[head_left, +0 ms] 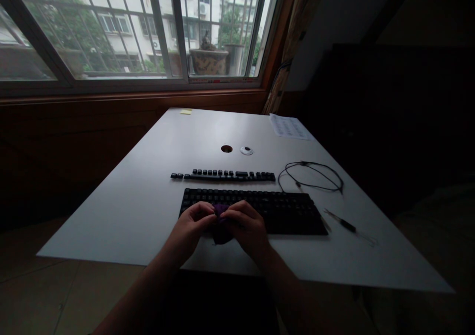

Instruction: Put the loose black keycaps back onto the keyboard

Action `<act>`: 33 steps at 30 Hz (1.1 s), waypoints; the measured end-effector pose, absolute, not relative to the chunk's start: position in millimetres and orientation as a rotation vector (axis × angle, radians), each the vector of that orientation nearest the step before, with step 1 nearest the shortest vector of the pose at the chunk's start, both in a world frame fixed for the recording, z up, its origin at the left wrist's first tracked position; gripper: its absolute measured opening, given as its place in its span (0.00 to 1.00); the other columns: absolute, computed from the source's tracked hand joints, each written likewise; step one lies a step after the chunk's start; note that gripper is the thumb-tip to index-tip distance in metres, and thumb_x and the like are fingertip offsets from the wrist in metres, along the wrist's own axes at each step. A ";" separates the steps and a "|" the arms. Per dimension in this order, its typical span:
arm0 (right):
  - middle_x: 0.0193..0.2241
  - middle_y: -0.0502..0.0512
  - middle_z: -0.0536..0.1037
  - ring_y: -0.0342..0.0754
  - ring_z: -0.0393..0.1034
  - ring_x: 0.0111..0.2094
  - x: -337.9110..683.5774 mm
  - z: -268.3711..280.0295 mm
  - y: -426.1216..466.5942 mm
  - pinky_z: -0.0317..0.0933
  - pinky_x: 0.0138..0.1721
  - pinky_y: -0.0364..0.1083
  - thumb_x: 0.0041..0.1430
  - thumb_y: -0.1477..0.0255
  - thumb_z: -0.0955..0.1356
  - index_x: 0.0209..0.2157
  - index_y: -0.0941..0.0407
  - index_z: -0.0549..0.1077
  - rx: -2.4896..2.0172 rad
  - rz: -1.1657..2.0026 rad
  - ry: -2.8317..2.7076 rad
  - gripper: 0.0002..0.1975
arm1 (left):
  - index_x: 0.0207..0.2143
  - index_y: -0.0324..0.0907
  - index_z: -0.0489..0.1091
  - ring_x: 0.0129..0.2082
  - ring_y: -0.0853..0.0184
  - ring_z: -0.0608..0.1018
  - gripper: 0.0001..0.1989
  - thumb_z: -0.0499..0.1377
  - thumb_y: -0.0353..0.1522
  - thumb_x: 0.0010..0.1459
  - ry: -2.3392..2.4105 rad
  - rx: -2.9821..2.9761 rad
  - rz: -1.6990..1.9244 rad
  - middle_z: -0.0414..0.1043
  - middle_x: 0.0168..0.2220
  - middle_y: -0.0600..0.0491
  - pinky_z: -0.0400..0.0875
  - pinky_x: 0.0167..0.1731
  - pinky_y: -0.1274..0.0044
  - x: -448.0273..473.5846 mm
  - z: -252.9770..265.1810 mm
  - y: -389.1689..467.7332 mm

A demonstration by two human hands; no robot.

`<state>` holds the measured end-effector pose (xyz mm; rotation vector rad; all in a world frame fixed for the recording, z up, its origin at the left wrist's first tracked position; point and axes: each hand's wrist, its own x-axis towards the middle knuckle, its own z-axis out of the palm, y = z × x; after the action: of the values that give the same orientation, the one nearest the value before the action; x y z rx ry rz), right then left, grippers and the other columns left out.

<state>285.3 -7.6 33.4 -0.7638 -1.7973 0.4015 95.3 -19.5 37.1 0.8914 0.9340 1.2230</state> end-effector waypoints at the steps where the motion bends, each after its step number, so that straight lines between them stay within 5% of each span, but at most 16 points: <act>1: 0.34 0.52 0.77 0.46 0.74 0.35 286.1 34.7 -7.5 0.72 0.38 0.45 0.61 0.75 0.73 0.41 0.49 0.81 -0.770 0.400 -1.795 0.08 | 0.29 0.40 0.75 0.37 0.67 0.74 0.11 0.73 0.34 0.47 0.952 0.886 1.229 0.73 0.38 0.53 0.68 0.39 0.77 93.4 37.3 -18.8; 8: 0.35 0.51 0.77 0.47 0.73 0.37 315.6 50.6 -1.5 0.69 0.39 0.47 0.62 0.72 0.72 0.40 0.49 0.81 -0.948 0.345 -1.659 0.06 | 0.38 0.43 0.76 0.35 0.72 0.75 0.14 0.73 0.36 0.50 1.043 0.748 1.347 0.77 0.40 0.54 0.69 0.35 0.82 67.8 38.8 -13.0; 12: 0.38 0.52 0.78 0.49 0.72 0.41 354.4 61.6 11.3 0.66 0.43 0.49 0.63 0.65 0.71 0.41 0.50 0.80 -1.198 0.213 -1.487 0.07 | 0.48 0.46 0.77 0.42 0.70 0.77 0.20 0.71 0.38 0.53 1.054 0.758 1.398 0.78 0.43 0.53 0.71 0.41 0.82 53.8 36.9 -12.2; 19: 0.42 0.58 0.77 0.50 0.71 0.39 451.7 66.4 44.3 0.65 0.45 0.52 0.61 0.60 0.71 0.48 0.54 0.79 -1.520 -0.199 -1.106 0.18 | 0.43 0.41 0.77 0.36 0.68 0.78 0.17 0.70 0.40 0.54 1.123 0.914 1.320 0.78 0.35 0.52 0.71 0.35 0.79 37.9 36.6 -10.7; 25: 0.51 0.65 0.72 0.48 0.71 0.33 491.0 46.9 54.6 0.69 0.39 0.52 0.56 0.64 0.72 0.54 0.56 0.76 -1.585 -0.167 -1.037 0.24 | 0.44 0.42 0.75 0.36 0.66 0.78 0.16 0.69 0.39 0.55 1.184 1.090 1.251 0.79 0.34 0.51 0.70 0.35 0.77 35.2 39.5 -8.2; 33: 0.47 0.58 0.73 0.47 0.72 0.36 429.3 43.4 37.9 0.70 0.35 0.48 0.62 0.68 0.68 0.50 0.54 0.76 -1.476 -0.111 -1.446 0.15 | 0.42 0.44 0.76 0.40 0.65 0.79 0.10 0.67 0.36 0.57 1.232 1.480 1.189 0.73 0.41 0.52 0.74 0.40 0.73 37.9 36.9 -6.4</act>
<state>429.3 37.9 43.4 -1.4759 -1.4457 -0.1108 37.9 -6.4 36.9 1.4803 1.2316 1.1888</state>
